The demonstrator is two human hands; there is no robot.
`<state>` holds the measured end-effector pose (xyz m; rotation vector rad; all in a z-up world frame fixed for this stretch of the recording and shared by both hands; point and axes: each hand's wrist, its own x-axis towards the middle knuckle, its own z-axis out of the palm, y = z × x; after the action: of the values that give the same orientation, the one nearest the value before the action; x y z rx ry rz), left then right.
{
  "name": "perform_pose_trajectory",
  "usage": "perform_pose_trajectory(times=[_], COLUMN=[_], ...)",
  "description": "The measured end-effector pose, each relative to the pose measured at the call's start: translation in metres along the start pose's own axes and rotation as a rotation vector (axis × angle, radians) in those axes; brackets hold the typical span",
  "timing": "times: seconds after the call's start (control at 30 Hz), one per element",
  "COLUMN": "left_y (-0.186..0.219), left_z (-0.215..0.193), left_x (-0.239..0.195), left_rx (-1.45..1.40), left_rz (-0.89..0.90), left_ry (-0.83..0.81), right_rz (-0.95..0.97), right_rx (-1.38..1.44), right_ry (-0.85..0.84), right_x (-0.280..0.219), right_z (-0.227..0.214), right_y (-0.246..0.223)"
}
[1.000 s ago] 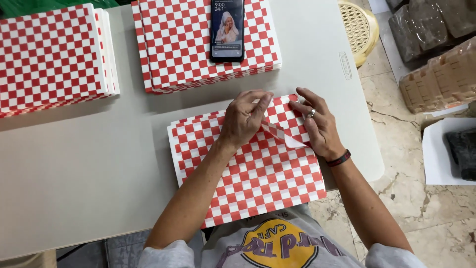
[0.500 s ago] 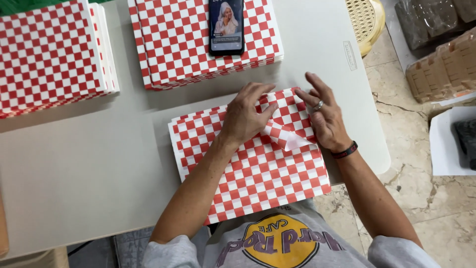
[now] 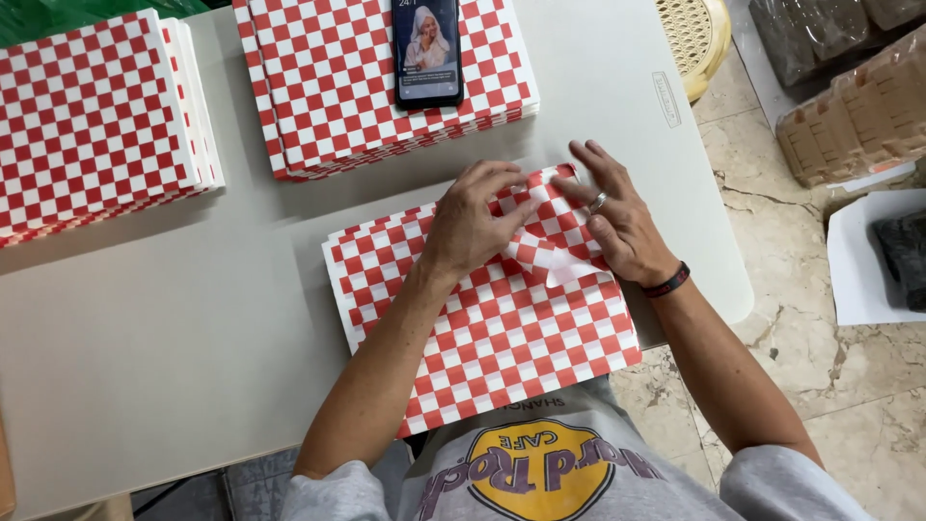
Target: Folding checkered paper sheets into triangular shapes for packaging or food service.
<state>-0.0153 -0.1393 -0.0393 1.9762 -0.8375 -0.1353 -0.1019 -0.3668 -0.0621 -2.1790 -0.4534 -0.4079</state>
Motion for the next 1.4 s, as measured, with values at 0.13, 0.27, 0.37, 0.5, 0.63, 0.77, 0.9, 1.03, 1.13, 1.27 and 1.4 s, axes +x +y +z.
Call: perform_pose_trajectory(times=[0.13,0.27,0.37,0.5,0.63,0.77,0.9,1.03,1.13,1.27,1.4], left_y=[-0.004,-0.01,-0.01,-0.02,-0.035,-0.029,-0.017,-0.027,-0.022,-0.018,-0.038], left_z=[-0.001,0.002,-0.001,-0.004,-0.002,-0.003,-0.006,0.0,-0.004,-0.012,-0.006], left_x=[0.001,0.0,-0.001,-0.002,-0.003,-0.001,-0.001,-0.002,-0.001,-0.001,0.001], left_rx=[-0.11,-0.159,-0.146,-0.161,-0.329,-0.162,0.031,0.034,-0.025,-0.13,-0.211], left_rz=[0.0,0.015,0.066,0.171,0.123,0.141,0.154,0.166,0.159,0.131,0.114], left_ry=[-0.003,-0.02,-0.036,-0.04,-0.091,-0.016,0.056,0.055,0.077,0.04,-0.021], right_rz=[0.022,0.023,0.034,0.066,0.082,0.086,0.091,0.082,0.104,0.062,0.072], right_rx=[0.127,0.097,0.081,0.048,0.04,0.034,0.033,0.049,0.131,0.115,0.082], right_ry=[0.096,0.093,0.078,0.037,0.015,-0.016,-0.033,-0.04,-0.022,0.057,0.043], right_x=[0.003,-0.001,0.0,-0.004,-0.002,-0.002,-0.001,-0.001,0.0,0.002,-0.004], right_z=[-0.009,-0.008,-0.009,-0.006,-0.004,-0.004,-0.002,-0.002,-0.007,-0.012,-0.005], right_y=[-0.003,0.0,-0.003,0.003,-0.002,-0.002,-0.004,-0.007,-0.007,-0.003,0.008])
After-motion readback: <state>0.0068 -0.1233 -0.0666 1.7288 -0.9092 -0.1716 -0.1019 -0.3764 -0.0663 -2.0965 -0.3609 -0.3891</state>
